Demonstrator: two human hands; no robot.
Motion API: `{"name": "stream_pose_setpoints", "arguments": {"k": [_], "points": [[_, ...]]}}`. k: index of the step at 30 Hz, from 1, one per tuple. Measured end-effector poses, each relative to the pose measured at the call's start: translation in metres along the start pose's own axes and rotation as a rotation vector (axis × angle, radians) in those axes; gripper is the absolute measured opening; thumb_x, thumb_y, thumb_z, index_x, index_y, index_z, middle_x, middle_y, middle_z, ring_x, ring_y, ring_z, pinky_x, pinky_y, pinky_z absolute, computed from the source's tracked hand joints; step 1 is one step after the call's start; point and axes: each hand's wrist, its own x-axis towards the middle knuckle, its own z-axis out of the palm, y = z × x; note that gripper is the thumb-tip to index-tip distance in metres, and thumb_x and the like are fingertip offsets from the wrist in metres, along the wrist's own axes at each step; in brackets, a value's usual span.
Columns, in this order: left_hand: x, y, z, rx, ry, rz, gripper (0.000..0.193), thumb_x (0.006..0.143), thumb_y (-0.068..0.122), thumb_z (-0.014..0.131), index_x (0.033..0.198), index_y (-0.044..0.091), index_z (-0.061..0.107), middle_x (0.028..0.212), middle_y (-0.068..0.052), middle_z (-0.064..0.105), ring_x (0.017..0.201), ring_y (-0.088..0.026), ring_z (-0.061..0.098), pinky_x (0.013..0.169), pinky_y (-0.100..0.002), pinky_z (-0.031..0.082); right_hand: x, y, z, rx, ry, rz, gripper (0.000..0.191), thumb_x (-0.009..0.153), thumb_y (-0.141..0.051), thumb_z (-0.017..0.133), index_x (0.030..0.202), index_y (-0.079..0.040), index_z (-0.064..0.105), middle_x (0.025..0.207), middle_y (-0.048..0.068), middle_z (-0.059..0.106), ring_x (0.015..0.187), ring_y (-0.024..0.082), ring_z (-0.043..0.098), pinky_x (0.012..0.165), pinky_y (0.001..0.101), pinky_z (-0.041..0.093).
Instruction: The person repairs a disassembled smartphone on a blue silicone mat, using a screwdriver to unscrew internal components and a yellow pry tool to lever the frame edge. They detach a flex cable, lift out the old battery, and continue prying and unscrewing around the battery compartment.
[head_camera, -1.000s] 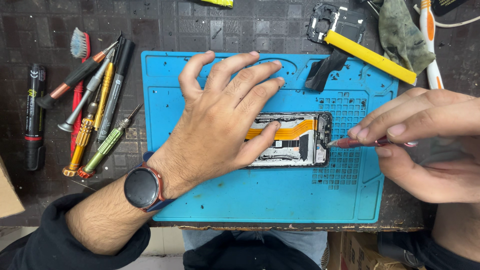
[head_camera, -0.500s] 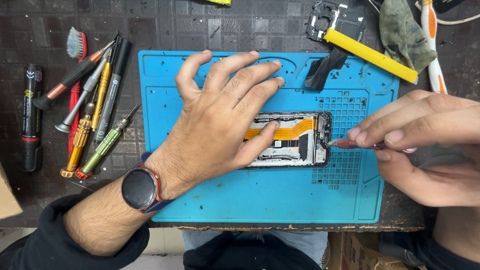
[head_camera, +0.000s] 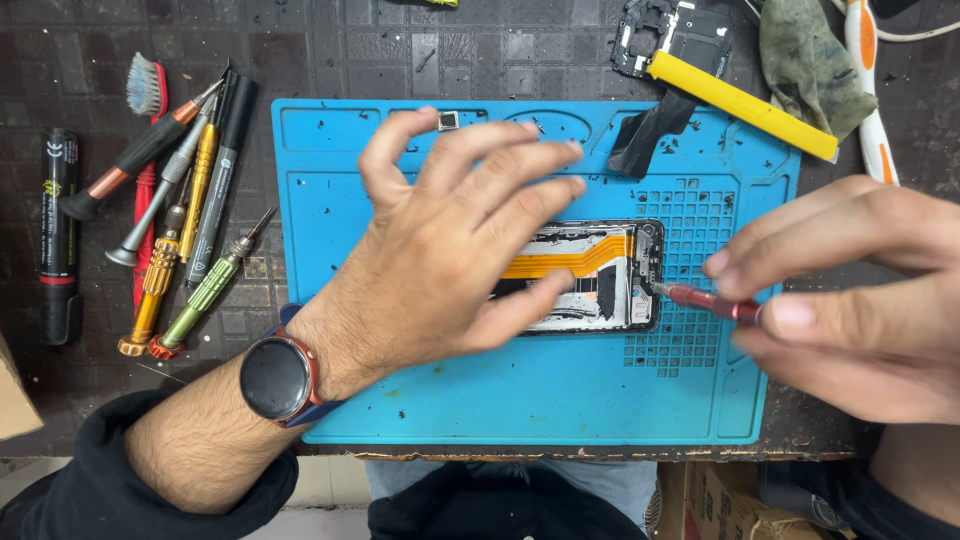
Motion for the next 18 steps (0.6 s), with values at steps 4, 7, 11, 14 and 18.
{"name": "stream_pose_setpoints", "arguments": {"k": [4, 7, 11, 14, 18], "points": [[0.001, 0.0, -0.001, -0.082, -0.064, 0.102, 0.065, 0.089, 0.053, 0.079, 0.133, 0.008, 0.063, 0.142, -0.004, 0.058, 0.137, -0.023, 0.049, 0.12, -0.057, 0.017, 0.001, -0.01, -0.001, 0.056, -0.004, 0.019, 0.04, 0.082, -0.011, 0.083, 0.112, -0.028, 0.063, 0.1, -0.001, 0.063, 0.095, 0.021, 0.076, 0.081, 0.0332, 0.067], [0.001, 0.0, 0.0, -0.083, -0.103, 0.133, 0.07, 0.083, 0.056, 0.08, 0.131, 0.007, 0.063, 0.137, -0.004, 0.06, 0.133, -0.024, 0.052, 0.117, -0.057, 0.018, 0.003, -0.018, 0.0, 0.188, -0.001, 0.152, 0.03, 0.083, -0.005, 0.076, 0.104, -0.027, 0.069, 0.101, 0.0, 0.066, 0.095, 0.021, 0.078, 0.082, 0.0337, 0.067], [0.003, 0.0, 0.0, -0.056, -0.122, 0.125, 0.069, 0.082, 0.053, 0.081, 0.133, 0.01, 0.063, 0.133, 0.0, 0.06, 0.125, -0.02, 0.055, 0.112, -0.053, 0.025, 0.01, -0.014, -0.001, 0.169, -0.034, 0.074, 0.024, 0.081, -0.006, 0.079, 0.098, -0.021, 0.071, 0.1, 0.003, 0.068, 0.095, 0.023, 0.078, 0.086, 0.0383, 0.069], [0.003, 0.0, 0.0, -0.07, -0.121, 0.11, 0.07, 0.081, 0.052, 0.082, 0.133, 0.01, 0.062, 0.131, 0.0, 0.06, 0.12, -0.02, 0.056, 0.1, -0.05, 0.029, 0.013, -0.015, 0.006, 0.174, 0.04, 0.091, 0.02, 0.079, -0.005, 0.078, 0.095, -0.013, 0.069, 0.099, 0.008, 0.069, 0.097, 0.028, 0.077, 0.092, 0.0471, 0.068], [0.003, 0.001, 0.001, -0.111, -0.116, 0.084, 0.069, 0.077, 0.049, 0.084, 0.13, 0.01, 0.062, 0.127, 0.0, 0.06, 0.113, -0.021, 0.056, 0.097, -0.046, 0.032, 0.016, -0.013, 0.006, 0.199, 0.035, 0.101, 0.017, 0.084, 0.005, 0.07, 0.084, -0.004, 0.056, 0.099, 0.014, 0.071, 0.098, 0.033, 0.078, 0.088, 0.0462, 0.069]]}}
